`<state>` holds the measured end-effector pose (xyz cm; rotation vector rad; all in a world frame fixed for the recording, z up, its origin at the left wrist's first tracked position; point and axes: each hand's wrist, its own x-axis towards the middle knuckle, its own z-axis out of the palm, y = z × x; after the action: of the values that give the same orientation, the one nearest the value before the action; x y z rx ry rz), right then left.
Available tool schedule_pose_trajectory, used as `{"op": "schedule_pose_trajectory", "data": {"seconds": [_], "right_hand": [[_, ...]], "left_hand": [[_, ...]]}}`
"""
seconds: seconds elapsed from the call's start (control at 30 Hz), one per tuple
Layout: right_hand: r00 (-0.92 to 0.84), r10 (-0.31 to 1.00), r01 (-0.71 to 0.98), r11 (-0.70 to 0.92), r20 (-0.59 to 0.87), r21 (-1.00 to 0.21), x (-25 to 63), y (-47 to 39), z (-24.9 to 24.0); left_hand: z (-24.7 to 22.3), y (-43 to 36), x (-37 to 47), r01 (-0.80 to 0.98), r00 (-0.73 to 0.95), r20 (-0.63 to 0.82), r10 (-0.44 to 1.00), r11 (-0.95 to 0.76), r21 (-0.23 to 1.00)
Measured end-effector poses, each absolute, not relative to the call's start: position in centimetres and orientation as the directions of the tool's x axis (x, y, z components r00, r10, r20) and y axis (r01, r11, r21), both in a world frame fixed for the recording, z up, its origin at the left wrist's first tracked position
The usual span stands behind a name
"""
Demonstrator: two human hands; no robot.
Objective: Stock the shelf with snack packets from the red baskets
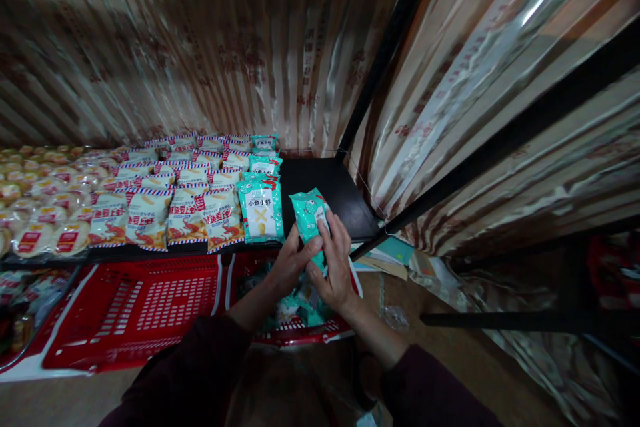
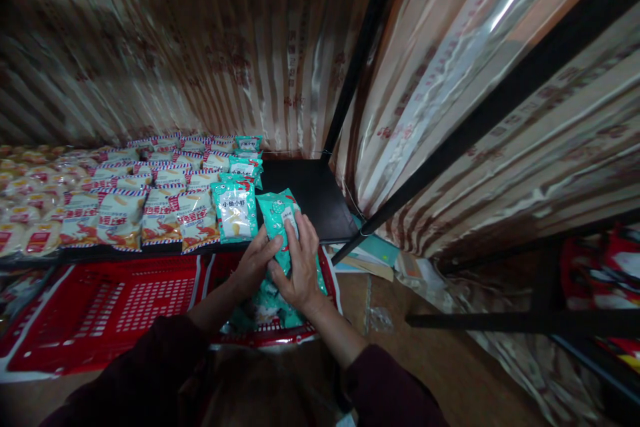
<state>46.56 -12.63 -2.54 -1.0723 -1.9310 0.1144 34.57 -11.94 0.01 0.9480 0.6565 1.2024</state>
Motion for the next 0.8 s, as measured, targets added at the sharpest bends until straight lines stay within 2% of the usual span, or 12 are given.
{"op": "schedule_pose_trajectory", "data": {"seconds": [0.2,0.37,0.5,0.67,0.8], "right_hand": [[-0.231,0.718,0.592,0.639,0.657,-0.491,46.5,-12.9,-2.6],[-0.129,0.724,0.604,0.599,0.678,-0.525,46.7,-12.2,-3.0],[-0.107,0.734,0.593,0.588,0.67,-0.549,46.9,-11.9,-3.1],[-0.044,0.784,0.545,0.538,0.619,-0.643,47.2,-12.1,-3.2],[-0.034,0.789,0.541,0.531,0.613,-0.653,47.3,-11.9,-3.7]], "left_hand": [[-1.0,-11.5,34.4,-0.542,0.241,-0.007,0.971,0.14,0.829],[-0.9,-11.1,34.1,-0.598,0.267,-0.082,0.96,0.232,0.767],[-0.5,-11.1,33.9,-0.585,0.266,-0.106,0.958,0.247,0.773],[-0.4,-11.0,33.7,-0.549,0.242,-0.151,0.959,0.263,0.793],[-0.6,-10.8,33.7,-0.557,0.244,-0.159,0.957,0.272,0.784]]}}
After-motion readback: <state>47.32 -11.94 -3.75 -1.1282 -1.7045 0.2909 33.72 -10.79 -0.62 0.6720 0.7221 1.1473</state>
